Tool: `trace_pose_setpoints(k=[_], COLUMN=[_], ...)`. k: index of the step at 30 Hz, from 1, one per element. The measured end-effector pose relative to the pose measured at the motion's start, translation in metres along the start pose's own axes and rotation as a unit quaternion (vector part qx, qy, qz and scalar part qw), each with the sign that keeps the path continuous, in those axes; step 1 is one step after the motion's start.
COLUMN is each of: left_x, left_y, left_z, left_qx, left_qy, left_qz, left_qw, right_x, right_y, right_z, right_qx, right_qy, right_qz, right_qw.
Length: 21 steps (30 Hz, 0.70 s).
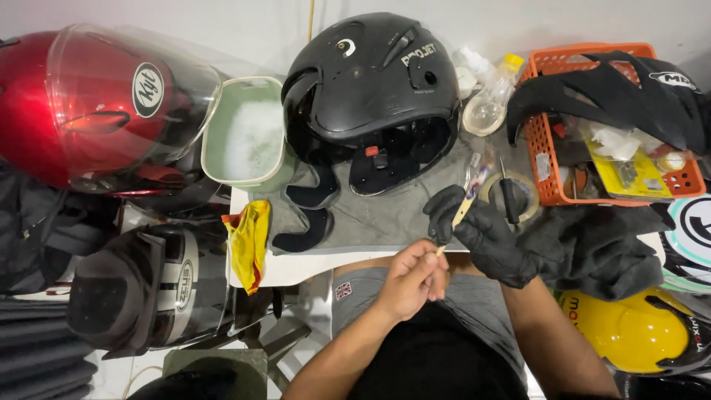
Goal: The person applies a clear liquid from a small bottle onto a paintbrush and uses it to coat the interior lining of a black motorcycle helmet. They methodically brush the liquid onto the fabric padding inside the helmet shell.
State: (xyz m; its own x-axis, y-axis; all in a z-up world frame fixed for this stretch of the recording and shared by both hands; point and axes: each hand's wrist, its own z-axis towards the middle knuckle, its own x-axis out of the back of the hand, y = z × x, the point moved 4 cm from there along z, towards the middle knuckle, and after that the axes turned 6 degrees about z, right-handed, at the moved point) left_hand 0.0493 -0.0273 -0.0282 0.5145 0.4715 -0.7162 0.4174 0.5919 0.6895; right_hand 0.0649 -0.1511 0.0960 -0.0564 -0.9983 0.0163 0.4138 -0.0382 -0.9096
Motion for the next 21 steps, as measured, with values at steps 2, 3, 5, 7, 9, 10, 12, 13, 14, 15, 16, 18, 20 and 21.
trace_pose_setpoints(k=[2, 3, 5, 7, 9, 10, 12, 13, 14, 15, 16, 18, 20, 21], left_x=[0.002, -0.005, -0.02, -0.016, -0.013, -0.014, -0.017, -0.02, -0.022, -0.027, -0.032, -0.047, -0.068, -0.066], left_y=[0.004, 0.016, 0.041, 0.036, 0.035, 0.033, 0.032, 0.034, 0.036, 0.042, 0.05, 0.08, 0.125, 0.123], left_z=[0.001, 0.002, 0.005, 0.002, -0.003, -0.007, -0.013, -0.015, -0.016, -0.015, -0.014, -0.01, -0.004, -0.005], left_qx=[-0.033, -0.032, -0.05, -0.049, -0.047, -0.012, 0.025, 0.028, 0.029, 0.03, 0.014, -0.002, -0.111, -0.111], left_qy=[0.027, 0.027, 0.008, 0.005, 0.004, -0.022, -0.047, -0.073, -0.1, -0.1, -0.12, -0.139, -0.117, -0.117], left_qz=[0.023, 0.023, 0.099, 0.088, 0.077, 0.037, -0.007, -0.015, -0.021, -0.022, 0.022, 0.066, 0.436, 0.436], left_qw=[0.999, 0.999, 0.994, 0.995, 0.996, 0.999, 0.999, 0.997, 0.994, 0.994, 0.992, 0.988, 0.886, 0.886], right_x=[-0.003, -0.006, -0.01, -0.013, -0.015, -0.016, -0.015, -0.014, -0.014, -0.012, -0.012, -0.009, -0.008, -0.009], right_y=[-0.001, -0.006, -0.014, -0.019, -0.022, -0.022, -0.022, -0.021, -0.021, -0.02, -0.019, -0.013, -0.006, -0.007], right_z=[-0.002, -0.001, 0.002, 0.003, 0.005, 0.005, 0.005, 0.004, 0.005, 0.004, 0.005, 0.005, 0.005, 0.004], right_qx=[0.0, 0.0, -0.008, -0.006, -0.004, -0.001, -0.001, 0.005, 0.013, 0.012, 0.022, 0.032, 0.066, 0.066], right_qy=[-0.011, -0.011, 0.012, 0.018, 0.023, 0.013, 0.004, -0.012, -0.028, -0.026, -0.044, -0.062, -0.112, -0.112], right_qz=[0.025, 0.024, 0.062, 0.072, 0.083, 0.087, 0.09, 0.096, 0.102, 0.101, 0.109, 0.117, 0.05, 0.05], right_qw=[1.0, 1.0, 0.998, 0.997, 0.996, 0.996, 0.996, 0.995, 0.994, 0.994, 0.993, 0.991, 0.99, 0.99])
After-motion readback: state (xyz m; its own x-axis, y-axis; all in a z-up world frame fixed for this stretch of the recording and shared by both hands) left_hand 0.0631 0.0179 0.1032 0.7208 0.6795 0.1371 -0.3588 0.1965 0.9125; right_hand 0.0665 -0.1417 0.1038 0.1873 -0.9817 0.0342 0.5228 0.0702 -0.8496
